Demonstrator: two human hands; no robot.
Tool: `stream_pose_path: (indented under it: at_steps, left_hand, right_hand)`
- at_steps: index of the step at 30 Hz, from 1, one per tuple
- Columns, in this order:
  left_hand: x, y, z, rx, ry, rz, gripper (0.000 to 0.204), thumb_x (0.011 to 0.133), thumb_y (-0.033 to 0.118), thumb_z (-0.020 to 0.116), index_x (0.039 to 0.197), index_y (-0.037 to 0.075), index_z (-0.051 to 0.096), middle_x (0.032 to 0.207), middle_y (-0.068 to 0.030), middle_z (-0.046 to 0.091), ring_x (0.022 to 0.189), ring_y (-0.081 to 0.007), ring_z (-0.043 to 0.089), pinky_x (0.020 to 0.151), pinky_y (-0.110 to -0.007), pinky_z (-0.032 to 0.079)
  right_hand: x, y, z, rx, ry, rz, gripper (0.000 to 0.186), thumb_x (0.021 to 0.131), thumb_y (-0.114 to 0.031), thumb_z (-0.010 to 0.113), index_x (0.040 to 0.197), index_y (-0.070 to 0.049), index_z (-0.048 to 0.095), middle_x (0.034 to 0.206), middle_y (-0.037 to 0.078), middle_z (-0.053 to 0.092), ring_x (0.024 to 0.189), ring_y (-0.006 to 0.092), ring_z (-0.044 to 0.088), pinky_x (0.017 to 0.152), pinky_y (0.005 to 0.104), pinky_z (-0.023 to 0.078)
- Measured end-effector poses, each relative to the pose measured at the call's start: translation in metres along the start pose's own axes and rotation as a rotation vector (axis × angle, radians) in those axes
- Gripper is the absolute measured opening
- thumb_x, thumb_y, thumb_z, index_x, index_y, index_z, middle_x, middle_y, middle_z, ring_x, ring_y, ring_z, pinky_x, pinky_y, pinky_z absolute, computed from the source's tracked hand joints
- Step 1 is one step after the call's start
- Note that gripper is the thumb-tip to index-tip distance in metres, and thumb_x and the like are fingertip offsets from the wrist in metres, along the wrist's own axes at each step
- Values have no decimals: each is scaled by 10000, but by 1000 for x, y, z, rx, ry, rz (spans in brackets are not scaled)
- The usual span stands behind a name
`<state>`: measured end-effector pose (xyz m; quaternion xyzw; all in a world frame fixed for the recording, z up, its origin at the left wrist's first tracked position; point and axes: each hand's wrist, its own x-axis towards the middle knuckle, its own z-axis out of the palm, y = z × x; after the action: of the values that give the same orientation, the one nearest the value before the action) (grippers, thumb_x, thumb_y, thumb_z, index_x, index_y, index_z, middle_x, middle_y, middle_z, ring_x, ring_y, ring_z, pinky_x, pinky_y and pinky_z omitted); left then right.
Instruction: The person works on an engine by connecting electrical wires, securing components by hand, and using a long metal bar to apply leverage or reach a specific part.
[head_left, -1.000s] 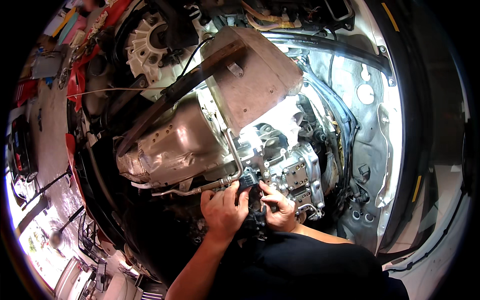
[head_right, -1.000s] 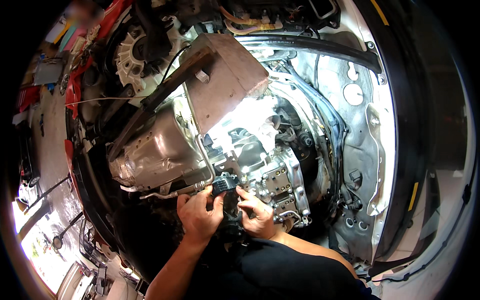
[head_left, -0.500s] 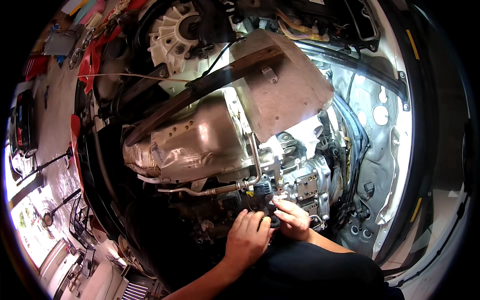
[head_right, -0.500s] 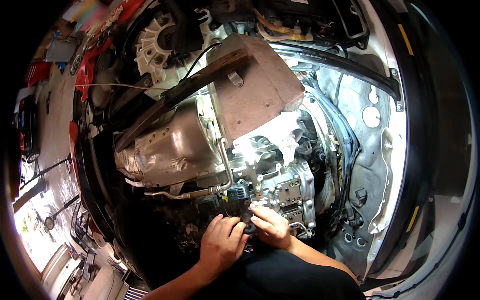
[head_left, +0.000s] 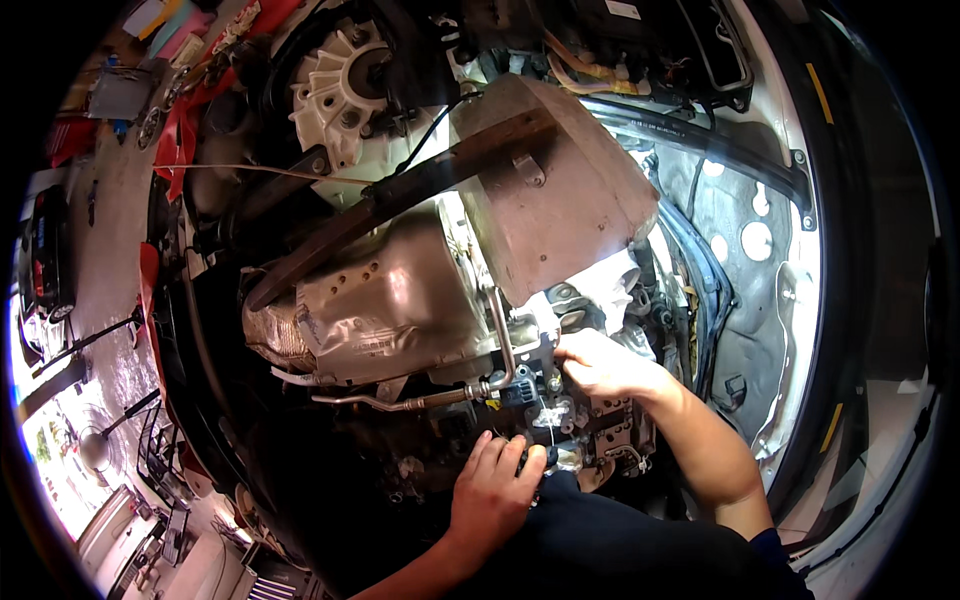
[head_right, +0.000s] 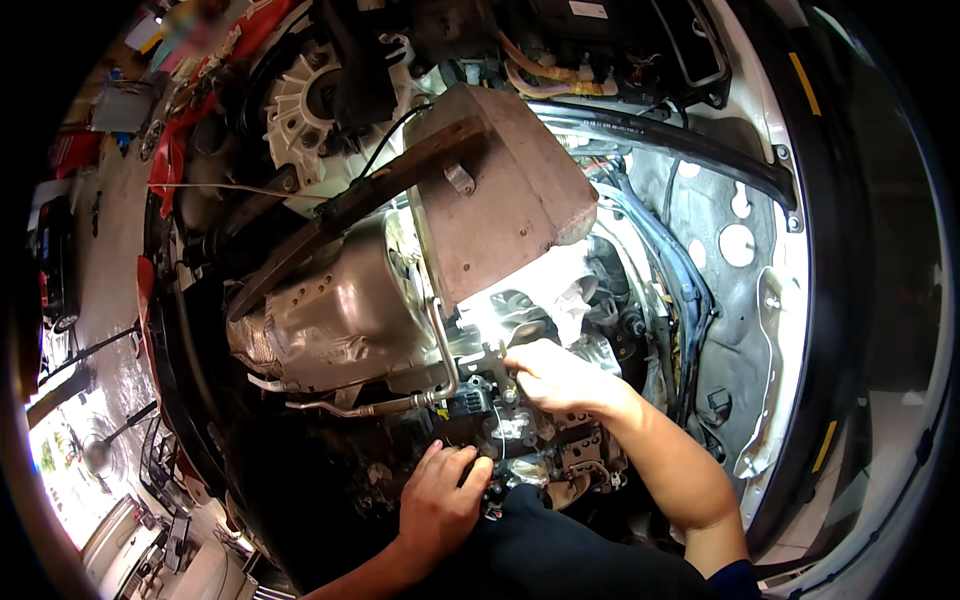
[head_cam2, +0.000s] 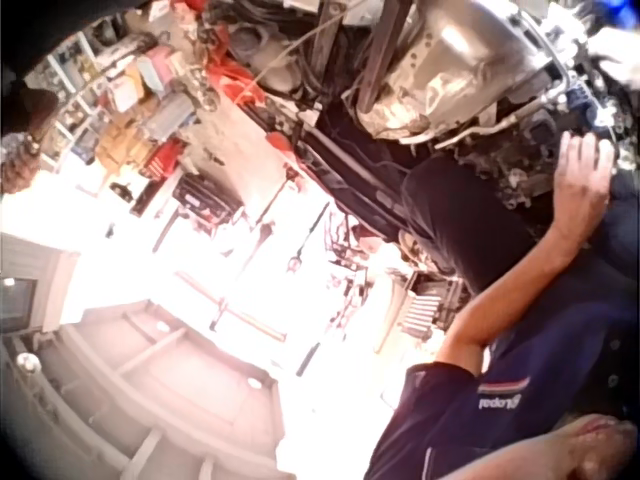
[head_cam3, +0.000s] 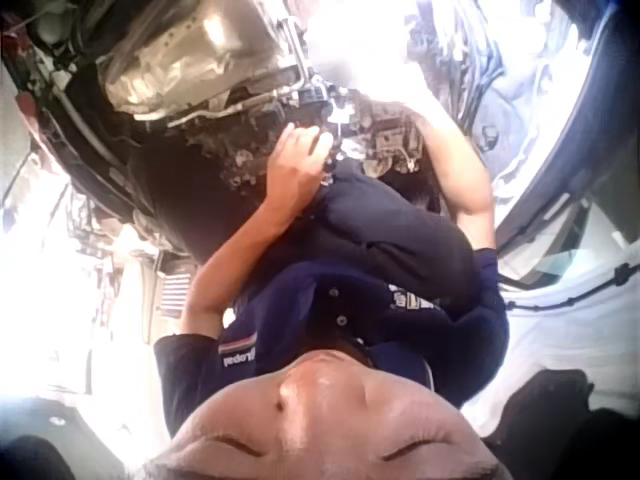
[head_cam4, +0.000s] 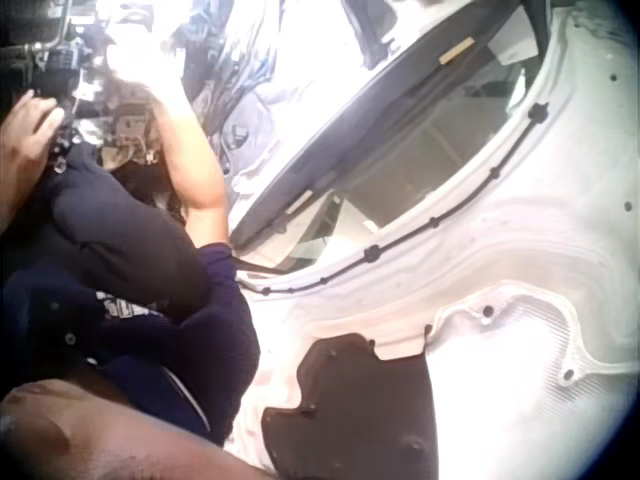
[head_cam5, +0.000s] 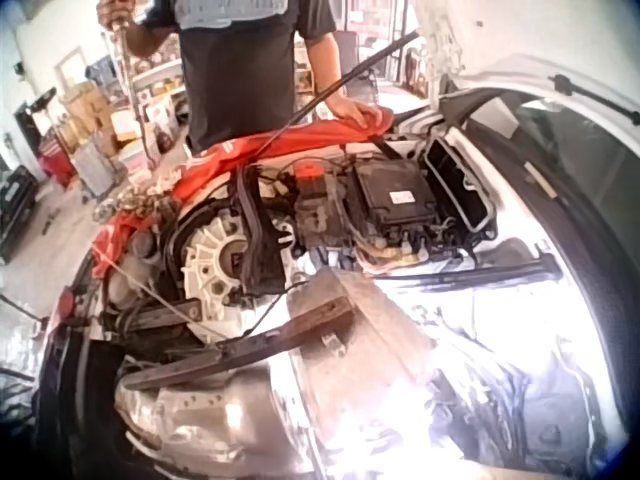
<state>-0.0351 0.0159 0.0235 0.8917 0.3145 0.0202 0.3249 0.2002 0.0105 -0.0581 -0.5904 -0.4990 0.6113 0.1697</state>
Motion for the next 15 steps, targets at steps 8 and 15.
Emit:
stream_pose_path:
  at_steps: [8, 15]
  left_hand:
    - [-3, 0, 2, -4, 1, -21, 240, 740, 79, 699, 976, 86, 660, 1002, -94, 659, 938, -270, 657, 918, -439, 528]
    - [-3, 6, 0, -59, -55, -121, 237, 798, 85, 655, 1034, 68, 645, 1059, -124, 626, 1008, -289, 632, 970, -463, 501]
  right_hand:
    - [26, 18, -7, -157, -422, -10, 223, 745, -103, 482, 841, 78, 570, 734, 259, 599, 619, 355, 575, 549, 433, 438]
    - [32, 36, -3, 65, -395, -147, 225, 727, -141, 552, 833, 55, 590, 601, 155, 552, 556, 298, 549, 521, 407, 432]
